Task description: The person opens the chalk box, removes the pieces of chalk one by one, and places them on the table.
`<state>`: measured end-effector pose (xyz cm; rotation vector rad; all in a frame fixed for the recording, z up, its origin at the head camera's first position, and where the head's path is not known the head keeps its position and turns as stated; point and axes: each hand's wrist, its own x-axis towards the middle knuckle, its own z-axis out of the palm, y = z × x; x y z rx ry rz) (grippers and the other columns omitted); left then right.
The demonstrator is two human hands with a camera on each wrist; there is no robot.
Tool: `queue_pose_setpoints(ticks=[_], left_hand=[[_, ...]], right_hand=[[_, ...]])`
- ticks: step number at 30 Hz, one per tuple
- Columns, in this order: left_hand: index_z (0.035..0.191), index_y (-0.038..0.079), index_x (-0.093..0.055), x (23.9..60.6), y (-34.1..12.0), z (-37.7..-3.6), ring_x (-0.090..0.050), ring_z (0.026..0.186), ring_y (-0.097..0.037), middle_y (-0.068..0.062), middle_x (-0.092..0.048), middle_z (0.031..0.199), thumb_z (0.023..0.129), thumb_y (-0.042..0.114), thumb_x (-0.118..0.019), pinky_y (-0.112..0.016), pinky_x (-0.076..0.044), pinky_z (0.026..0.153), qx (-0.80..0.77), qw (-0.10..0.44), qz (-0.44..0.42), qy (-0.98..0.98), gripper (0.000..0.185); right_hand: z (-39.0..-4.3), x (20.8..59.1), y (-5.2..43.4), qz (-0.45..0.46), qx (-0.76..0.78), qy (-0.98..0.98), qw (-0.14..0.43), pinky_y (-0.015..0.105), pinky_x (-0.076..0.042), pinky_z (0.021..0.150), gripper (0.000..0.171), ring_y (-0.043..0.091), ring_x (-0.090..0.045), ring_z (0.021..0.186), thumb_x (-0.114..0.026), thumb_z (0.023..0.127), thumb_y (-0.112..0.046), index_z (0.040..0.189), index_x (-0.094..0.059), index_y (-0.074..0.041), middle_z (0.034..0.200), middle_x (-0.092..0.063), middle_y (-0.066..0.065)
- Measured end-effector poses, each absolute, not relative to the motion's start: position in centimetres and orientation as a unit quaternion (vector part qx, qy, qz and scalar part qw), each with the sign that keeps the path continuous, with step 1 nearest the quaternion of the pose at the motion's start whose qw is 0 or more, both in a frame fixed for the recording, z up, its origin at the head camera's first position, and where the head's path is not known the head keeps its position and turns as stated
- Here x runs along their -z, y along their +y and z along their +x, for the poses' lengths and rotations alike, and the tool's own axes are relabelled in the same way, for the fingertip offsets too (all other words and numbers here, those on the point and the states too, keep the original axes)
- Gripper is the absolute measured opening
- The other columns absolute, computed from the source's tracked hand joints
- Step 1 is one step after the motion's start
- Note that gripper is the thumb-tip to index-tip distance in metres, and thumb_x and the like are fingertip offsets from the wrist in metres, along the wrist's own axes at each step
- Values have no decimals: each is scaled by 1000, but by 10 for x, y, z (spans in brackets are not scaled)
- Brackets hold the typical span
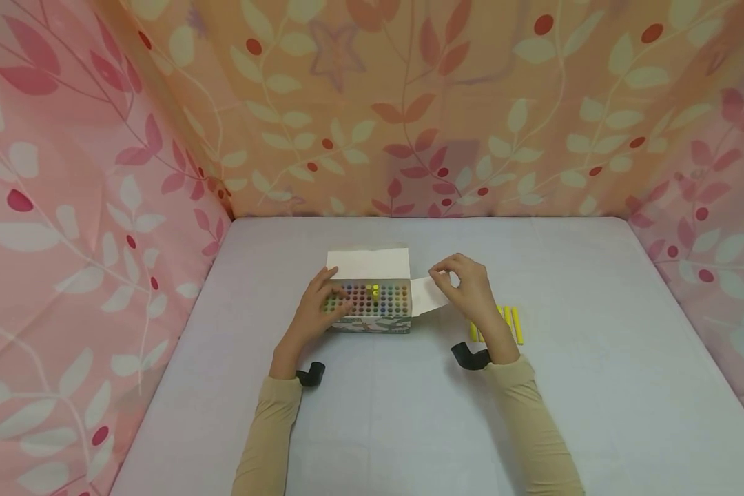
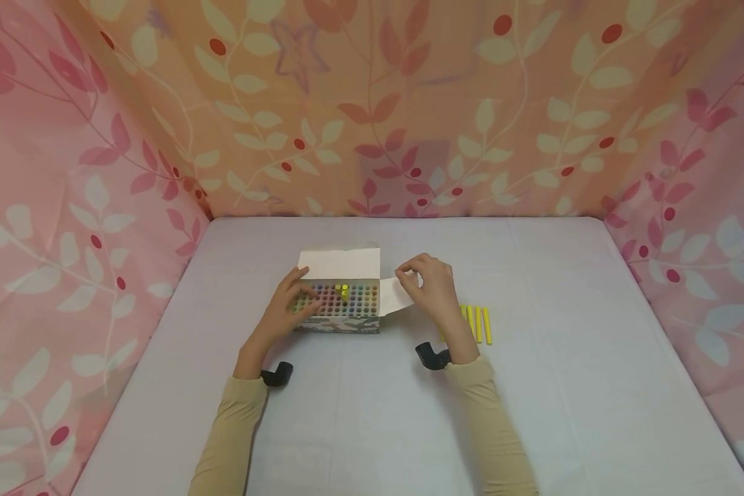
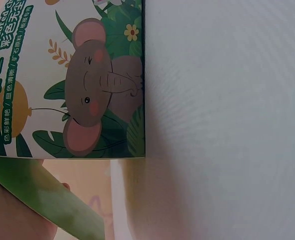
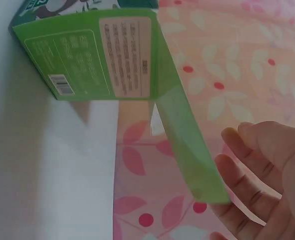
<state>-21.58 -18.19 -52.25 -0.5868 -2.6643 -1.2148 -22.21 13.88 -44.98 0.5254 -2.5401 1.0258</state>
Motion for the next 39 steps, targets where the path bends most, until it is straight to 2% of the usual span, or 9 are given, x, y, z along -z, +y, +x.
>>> queue_pose_setpoints(ticks=[4, 7, 16, 23, 28, 32, 36, 39], left_hand=[[96, 19, -62, 523, -182, -216, -14, 141, -34, 2, -27, 150, 85, 45, -63, -62, -20, 106, 405, 77, -193, -890, 29], [96, 18, -62, 524, -182, -215, -14, 141, -33, 3, -27, 150, 85, 44, -64, -62, -19, 107, 408, 78, -192, -889, 28], [96, 19, -62, 525, -181, -215, -11, 143, -23, 5, -26, 151, 85, 43, -64, -59, -19, 108, 409, 71, -190, -890, 26], [96, 19, -62, 523, -181, -216, -11, 143, -26, 2, -27, 151, 85, 43, -64, -60, -18, 108, 412, 72, -193, -887, 26], [95, 19, -62, 523, -182, -216, -13, 141, -33, 3, -27, 150, 85, 43, -63, -61, -19, 107, 411, 76, -193, -888, 26], [95, 20, -62, 523, -182, -216, -12, 142, -28, 5, -27, 150, 85, 44, -63, -60, -19, 108, 412, 75, -191, -888, 25], [95, 20, -62, 523, -183, -216, -11, 143, -25, 4, -27, 150, 85, 44, -64, -60, -20, 108, 411, 73, -190, -889, 26], [95, 19, -63, 523, -182, -217, -12, 142, -29, 2, -28, 150, 85, 44, -64, -61, -20, 107, 411, 75, -191, -888, 27]], right_hand=[[-222, 450, 125, 197, -351, -899, 173, 52, -37, 89, 12, 24, -58, 93, -68, 85, -24, 87, -71, -13, 91, -64, 2], [-223, 451, 115, 203, -341, -904, 160, 51, -37, 91, 11, 23, -58, 94, -69, 85, -24, 87, -70, -13, 92, -63, 2], [-223, 459, 90, 232, -314, -909, 147, 50, -38, 92, 10, 22, -59, 88, -70, 84, -24, 85, -70, -15, 91, -63, 0], [-224, 462, 72, 257, -280, -914, 142, 48, -42, 89, 7, 18, -56, 74, -69, 84, -23, 86, -71, -17, 90, -63, -1], [-226, 463, 64, 267, -279, -914, 126, 48, -39, 93, 10, 19, -57, 81, -69, 84, -25, 89, -71, -17, 93, -63, -1], [-228, 466, 58, 272, -269, -916, 123, 48, -38, 93, 12, 20, -58, 88, -69, 84, -27, 91, -71, -17, 95, -63, -2], [-230, 469, 53, 265, -260, -920, 122, 47, -38, 93, 15, 19, -58, 86, -67, 85, -31, 93, -71, -18, 95, -62, -3], [-230, 470, 48, 251, -260, -924, 122, 46, -39, 91, 15, 17, -58, 83, -67, 85, -32, 92, -71, -19, 93, -61, -3]])
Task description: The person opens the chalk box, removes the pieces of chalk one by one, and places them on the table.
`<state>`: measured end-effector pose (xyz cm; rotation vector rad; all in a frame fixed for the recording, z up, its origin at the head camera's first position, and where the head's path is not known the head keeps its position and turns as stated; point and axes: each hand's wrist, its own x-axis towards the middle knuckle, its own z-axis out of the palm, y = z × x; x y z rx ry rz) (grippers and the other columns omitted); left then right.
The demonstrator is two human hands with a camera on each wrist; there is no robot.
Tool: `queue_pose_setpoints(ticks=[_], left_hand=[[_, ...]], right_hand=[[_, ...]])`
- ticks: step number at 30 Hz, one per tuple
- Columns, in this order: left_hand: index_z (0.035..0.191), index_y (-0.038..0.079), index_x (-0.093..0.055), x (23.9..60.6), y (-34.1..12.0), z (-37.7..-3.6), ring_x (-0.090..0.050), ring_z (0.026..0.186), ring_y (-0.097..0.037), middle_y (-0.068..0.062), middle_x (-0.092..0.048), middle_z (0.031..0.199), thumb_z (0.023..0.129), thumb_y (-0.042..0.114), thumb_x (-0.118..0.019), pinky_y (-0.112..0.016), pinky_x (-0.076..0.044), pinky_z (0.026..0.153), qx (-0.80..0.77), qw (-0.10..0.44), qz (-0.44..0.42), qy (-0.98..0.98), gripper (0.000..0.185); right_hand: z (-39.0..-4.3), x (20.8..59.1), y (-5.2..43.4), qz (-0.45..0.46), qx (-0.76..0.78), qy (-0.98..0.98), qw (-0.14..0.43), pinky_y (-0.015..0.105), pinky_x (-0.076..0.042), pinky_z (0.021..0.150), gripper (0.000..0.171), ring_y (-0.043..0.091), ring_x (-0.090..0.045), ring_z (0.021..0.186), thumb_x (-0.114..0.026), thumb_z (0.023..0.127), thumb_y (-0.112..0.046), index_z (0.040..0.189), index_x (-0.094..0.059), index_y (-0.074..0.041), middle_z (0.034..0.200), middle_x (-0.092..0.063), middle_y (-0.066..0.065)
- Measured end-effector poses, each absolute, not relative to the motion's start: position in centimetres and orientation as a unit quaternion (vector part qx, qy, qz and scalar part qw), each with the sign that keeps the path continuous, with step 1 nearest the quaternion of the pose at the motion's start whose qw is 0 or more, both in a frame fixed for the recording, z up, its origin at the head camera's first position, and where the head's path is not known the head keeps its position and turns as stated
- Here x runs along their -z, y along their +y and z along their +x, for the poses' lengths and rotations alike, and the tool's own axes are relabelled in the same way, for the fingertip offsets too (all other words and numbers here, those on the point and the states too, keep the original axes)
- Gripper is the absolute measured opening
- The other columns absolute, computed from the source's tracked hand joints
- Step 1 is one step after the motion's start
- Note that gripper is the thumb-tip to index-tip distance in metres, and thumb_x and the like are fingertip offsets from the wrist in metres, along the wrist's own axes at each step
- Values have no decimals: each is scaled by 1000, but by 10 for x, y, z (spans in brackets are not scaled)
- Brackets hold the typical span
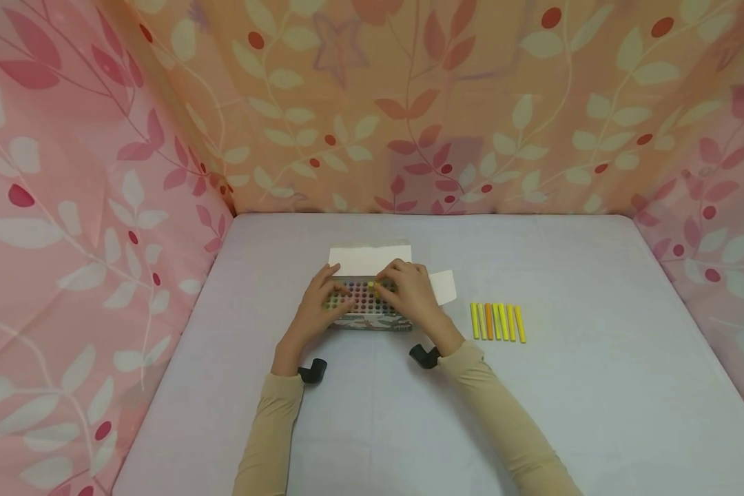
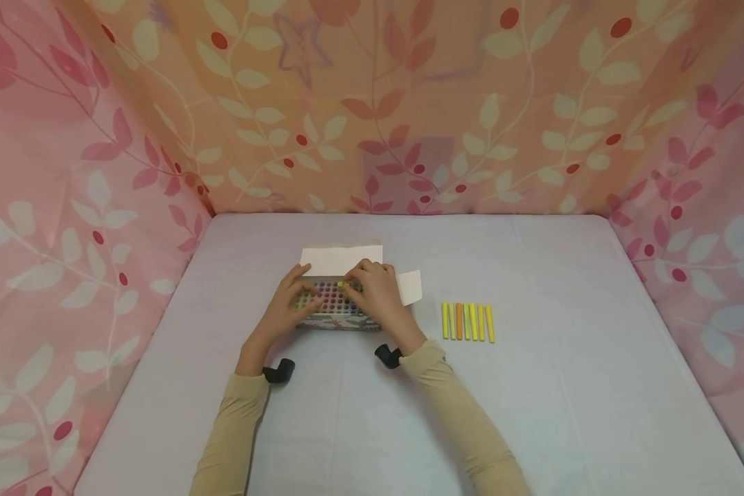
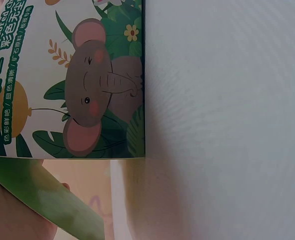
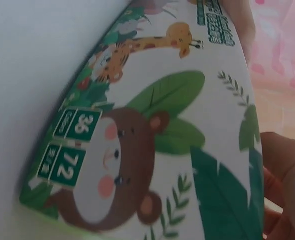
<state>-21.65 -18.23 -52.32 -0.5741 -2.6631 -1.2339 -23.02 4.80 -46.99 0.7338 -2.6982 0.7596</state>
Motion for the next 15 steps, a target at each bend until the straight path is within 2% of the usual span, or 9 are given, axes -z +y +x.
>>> queue_pose_setpoints(ticks=[5, 15], left_hand=[[95, 19, -63, 523, -182, -217, -13, 142, -29, 3, -29, 150, 85, 44, -64, -62, -20, 107, 414, 74, -189, -887, 27], [94, 21, -62, 524, -182, -218, -14, 141, -33, 4, -29, 150, 84, 44, -64, -62, -19, 107, 415, 75, -185, -888, 24]], right_hand=[[-229, 469, 41, 231, -264, -928, 128, 45, -40, 87, 15, 18, -58, 81, -69, 84, -31, 90, -72, -18, 90, -61, -2], [-230, 473, 32, 200, -220, -945, 137, 47, -39, 91, 17, 21, -59, 83, -70, 82, -33, 87, -73, -17, 88, -62, -1]])
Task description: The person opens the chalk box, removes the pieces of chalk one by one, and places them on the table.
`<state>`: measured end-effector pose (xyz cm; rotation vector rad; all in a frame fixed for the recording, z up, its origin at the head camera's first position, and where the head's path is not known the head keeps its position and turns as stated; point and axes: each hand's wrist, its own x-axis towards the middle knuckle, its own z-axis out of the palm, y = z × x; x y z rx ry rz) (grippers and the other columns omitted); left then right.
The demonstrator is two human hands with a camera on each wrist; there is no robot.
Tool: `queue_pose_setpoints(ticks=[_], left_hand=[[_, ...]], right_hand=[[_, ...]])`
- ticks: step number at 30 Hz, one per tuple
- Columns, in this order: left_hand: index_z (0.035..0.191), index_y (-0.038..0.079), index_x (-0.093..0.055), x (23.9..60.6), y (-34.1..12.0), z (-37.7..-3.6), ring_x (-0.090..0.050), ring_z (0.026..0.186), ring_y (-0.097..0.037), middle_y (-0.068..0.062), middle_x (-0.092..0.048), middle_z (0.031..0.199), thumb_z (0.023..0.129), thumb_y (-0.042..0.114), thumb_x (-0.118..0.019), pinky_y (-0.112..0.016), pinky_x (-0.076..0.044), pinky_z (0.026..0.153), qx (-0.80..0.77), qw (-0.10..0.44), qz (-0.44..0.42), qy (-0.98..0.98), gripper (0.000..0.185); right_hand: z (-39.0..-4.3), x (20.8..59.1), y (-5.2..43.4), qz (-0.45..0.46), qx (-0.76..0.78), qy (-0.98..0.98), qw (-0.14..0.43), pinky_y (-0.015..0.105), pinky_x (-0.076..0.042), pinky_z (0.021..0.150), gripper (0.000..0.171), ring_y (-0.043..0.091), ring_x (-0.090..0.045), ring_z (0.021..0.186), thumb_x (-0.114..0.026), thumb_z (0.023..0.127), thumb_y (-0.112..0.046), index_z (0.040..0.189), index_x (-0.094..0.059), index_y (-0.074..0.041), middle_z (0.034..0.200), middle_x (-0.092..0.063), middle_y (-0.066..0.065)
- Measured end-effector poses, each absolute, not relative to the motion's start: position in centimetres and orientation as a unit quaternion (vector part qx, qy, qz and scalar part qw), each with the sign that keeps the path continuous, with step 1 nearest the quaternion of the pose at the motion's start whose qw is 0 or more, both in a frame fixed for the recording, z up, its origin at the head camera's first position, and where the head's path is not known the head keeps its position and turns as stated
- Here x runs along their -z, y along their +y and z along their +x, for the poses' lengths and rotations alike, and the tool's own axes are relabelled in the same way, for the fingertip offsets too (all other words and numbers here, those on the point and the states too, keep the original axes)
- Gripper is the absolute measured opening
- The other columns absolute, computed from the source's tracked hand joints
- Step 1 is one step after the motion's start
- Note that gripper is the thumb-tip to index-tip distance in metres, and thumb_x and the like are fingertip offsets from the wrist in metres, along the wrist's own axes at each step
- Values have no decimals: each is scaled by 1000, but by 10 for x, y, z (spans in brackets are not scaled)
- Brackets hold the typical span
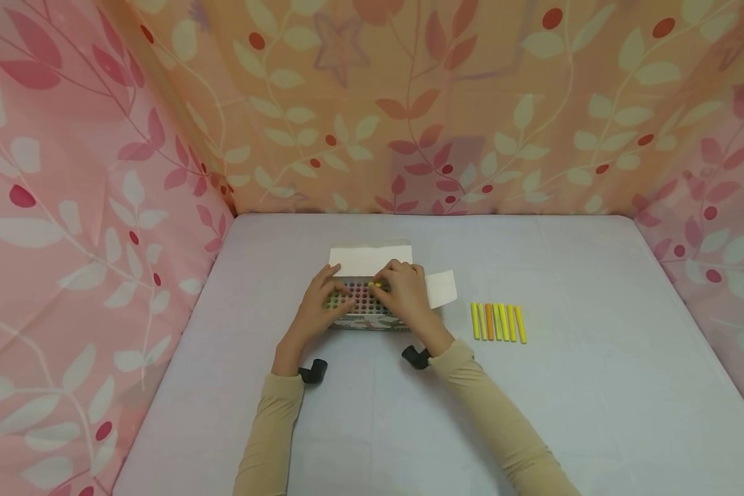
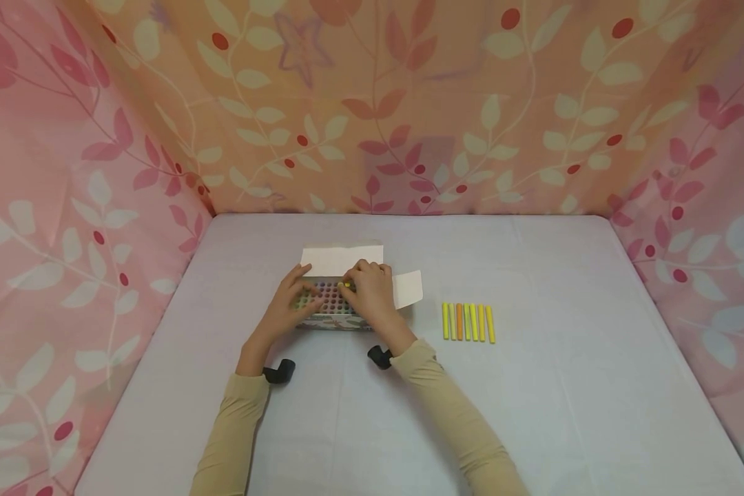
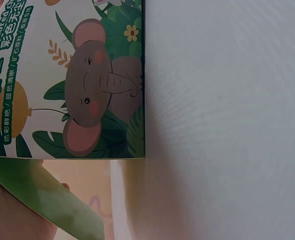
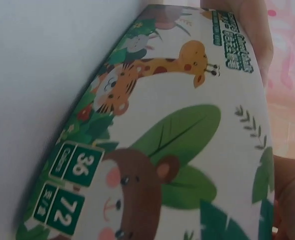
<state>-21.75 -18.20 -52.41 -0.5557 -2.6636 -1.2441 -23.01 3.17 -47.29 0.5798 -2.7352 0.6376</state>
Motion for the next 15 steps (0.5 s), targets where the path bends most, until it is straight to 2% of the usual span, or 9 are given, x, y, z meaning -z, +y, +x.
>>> queue_pose_setpoints(ticks=[15], left_hand=[[93, 23, -62, 524, -182, -217, -13, 142, -32, 5, -29, 150, 84, 45, -64, -61, -18, 107, 411, 72, -182, -890, 24]], right_hand=[[-229, 475, 30, 204, -242, -936, 153, 46, -38, 91, 13, 18, -59, 82, -70, 82, -31, 83, -72, -18, 88, -61, -2]])
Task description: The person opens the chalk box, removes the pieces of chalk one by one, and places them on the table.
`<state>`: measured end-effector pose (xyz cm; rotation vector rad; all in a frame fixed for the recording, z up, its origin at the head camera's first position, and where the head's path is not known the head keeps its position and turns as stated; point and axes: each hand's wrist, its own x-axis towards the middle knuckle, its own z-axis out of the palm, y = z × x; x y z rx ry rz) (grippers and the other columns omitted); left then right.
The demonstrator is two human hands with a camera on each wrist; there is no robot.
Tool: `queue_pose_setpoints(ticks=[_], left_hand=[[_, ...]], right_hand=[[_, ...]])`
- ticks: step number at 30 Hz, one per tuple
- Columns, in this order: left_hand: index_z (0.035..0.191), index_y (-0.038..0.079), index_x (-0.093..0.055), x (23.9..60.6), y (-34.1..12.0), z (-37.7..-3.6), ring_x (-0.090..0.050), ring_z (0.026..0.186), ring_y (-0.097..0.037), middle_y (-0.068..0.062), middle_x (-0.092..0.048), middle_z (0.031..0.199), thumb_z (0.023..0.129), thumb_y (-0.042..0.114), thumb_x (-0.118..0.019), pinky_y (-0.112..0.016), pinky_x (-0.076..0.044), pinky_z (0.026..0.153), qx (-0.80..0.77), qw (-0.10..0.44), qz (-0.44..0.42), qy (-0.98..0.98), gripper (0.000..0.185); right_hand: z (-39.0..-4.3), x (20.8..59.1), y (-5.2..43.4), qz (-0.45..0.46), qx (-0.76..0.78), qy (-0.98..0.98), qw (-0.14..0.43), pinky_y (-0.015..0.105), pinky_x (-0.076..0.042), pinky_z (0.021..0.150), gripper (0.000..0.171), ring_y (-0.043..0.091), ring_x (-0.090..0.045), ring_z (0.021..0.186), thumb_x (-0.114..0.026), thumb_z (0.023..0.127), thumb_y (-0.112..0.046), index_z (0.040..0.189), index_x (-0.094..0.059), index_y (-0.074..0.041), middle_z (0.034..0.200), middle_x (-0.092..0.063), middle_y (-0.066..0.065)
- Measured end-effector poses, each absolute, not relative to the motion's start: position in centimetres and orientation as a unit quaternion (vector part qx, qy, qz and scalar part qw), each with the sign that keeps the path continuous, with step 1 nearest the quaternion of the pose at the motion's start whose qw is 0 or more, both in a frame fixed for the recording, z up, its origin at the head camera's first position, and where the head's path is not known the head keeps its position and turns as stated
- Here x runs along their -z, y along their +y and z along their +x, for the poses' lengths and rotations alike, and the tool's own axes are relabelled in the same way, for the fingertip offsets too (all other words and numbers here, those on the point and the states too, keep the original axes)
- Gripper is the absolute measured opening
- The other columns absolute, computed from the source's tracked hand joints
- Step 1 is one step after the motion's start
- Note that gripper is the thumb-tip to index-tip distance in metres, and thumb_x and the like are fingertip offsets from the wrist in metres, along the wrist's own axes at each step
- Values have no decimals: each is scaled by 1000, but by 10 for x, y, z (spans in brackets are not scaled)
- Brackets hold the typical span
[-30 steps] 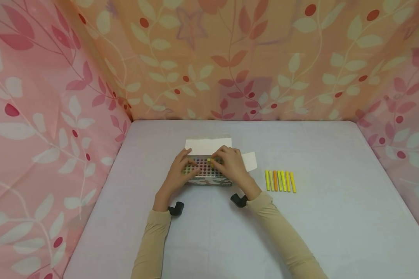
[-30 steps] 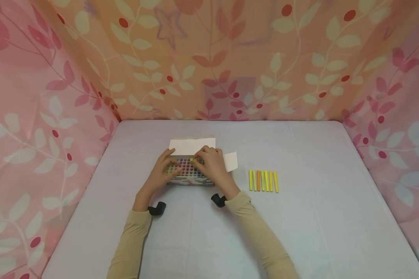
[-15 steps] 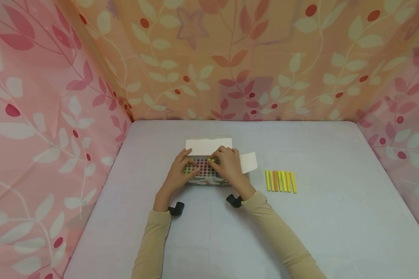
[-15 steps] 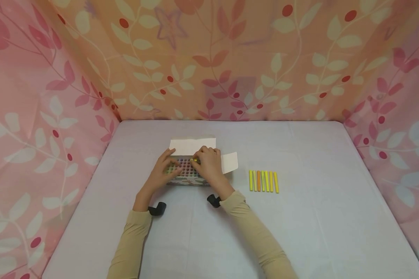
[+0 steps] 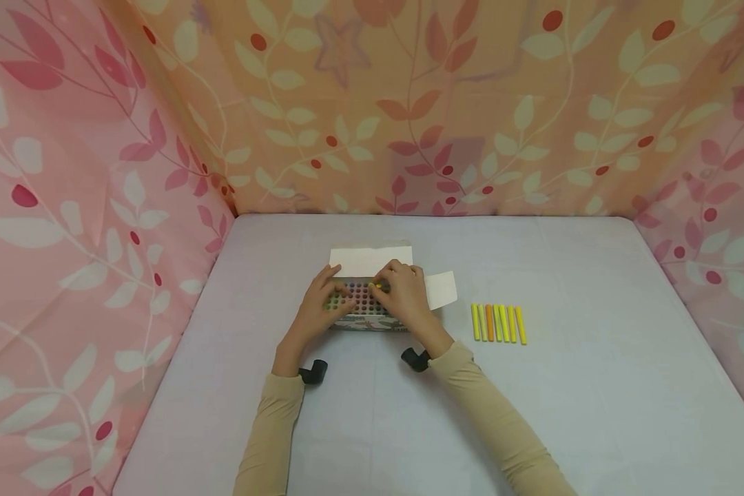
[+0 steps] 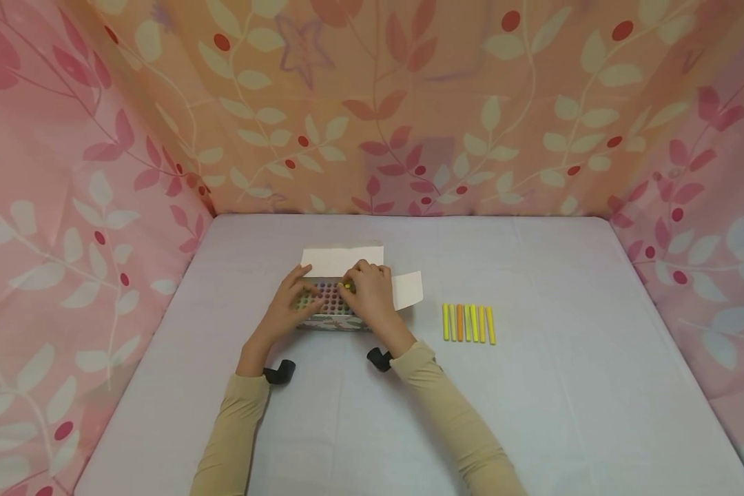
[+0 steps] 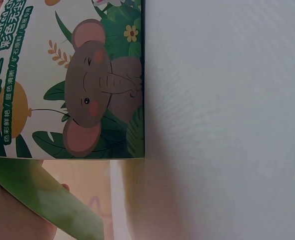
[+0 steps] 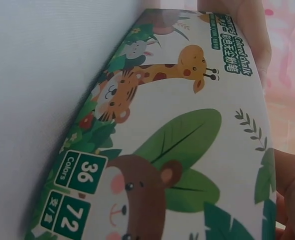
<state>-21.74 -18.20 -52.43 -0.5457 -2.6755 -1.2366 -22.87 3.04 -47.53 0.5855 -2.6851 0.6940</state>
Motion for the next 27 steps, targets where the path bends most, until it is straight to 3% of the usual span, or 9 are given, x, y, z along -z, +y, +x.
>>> queue_pose_setpoints(ticks=[19, 27], left_hand=[[93, 23, -61, 525, -183, -218, -14, 141, -33, 2, -29, 150, 84, 45, -64, -59, -19, 108, 401, 85, -194, -891, 24], [93, 25, -61, 526, -183, -218, -14, 141, -33, 3, -29, 150, 84, 46, -63, -60, -18, 108, 400, 86, -195, -892, 23]], right_hand=[[-226, 457, 37, 202, -310, -909, 192, 46, -38, 93, 15, 15, -55, 72, -70, 83, -31, 84, -70, -16, 87, -60, 1], [-227, 455, 44, 202, -348, -895, 195, 43, -37, 91, 14, 21, -59, 79, -70, 83, -28, 85, -70, -14, 90, -62, 3]])
